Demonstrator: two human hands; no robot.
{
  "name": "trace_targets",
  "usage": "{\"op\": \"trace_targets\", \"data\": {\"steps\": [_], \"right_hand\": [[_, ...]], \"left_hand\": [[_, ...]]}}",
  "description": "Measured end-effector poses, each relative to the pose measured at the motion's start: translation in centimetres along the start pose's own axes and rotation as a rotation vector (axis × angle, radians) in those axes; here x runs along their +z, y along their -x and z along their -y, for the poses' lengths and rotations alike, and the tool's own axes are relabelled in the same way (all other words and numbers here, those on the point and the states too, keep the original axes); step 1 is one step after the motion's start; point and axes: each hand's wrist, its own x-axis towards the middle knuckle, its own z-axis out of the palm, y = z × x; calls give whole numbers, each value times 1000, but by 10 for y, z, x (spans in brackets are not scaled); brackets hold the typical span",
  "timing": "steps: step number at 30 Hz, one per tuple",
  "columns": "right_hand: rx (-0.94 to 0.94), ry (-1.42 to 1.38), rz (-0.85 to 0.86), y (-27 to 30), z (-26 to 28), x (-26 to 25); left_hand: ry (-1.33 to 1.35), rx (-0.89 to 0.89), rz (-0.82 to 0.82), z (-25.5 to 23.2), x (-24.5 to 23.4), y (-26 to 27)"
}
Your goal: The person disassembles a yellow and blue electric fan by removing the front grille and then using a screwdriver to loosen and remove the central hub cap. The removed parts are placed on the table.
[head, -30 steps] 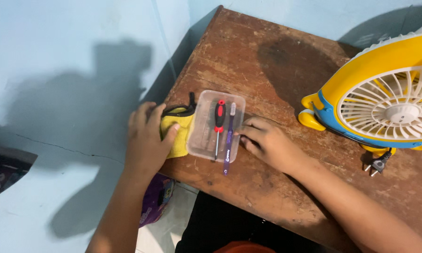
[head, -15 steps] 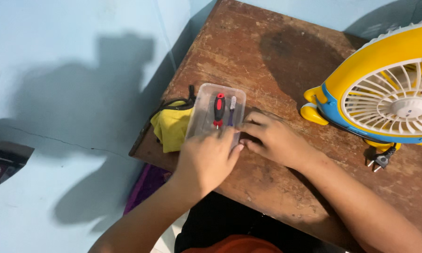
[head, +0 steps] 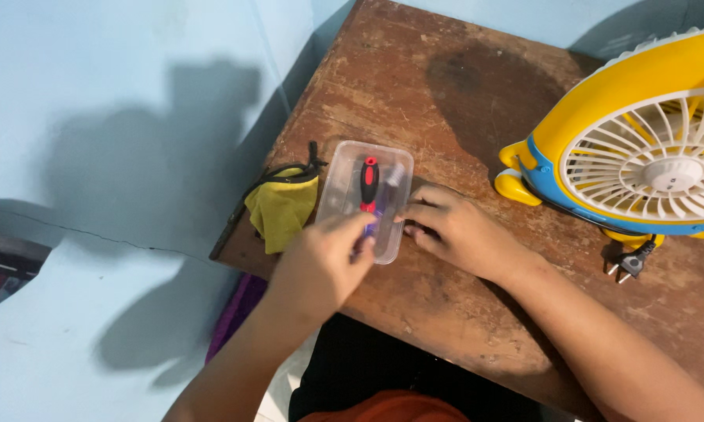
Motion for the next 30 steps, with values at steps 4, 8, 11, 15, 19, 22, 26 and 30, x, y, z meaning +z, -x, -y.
{"op": "trace_targets", "data": {"steps": [4,8,11,15,19,22,26,30], "right_hand": [[-12,6,10,1,-1,0],[15,-6,69,2,-2,-5],[2,19,99,4,-3,-11],[35,139,136,6,-1,-15],[62,170,202,6,3,-23],[-1,107,140,-1,8,-27],[110,190,182,-19,18,-25],[-40,365,267,-35,26,-21]], "left_hand": [[-153,-220,-30,20,-20,3],[-208,-190,-166,42,-21,5],[-201,-183,-125,53,-11,8],[-218,-205,-52,60,-5,15],[-260,-229,-82,57,-9,16],[-380,-248,-131,56,-18,17],[-633,-177,-196,69,-33,8],[-382,-381,34,81,-35,2]]}}
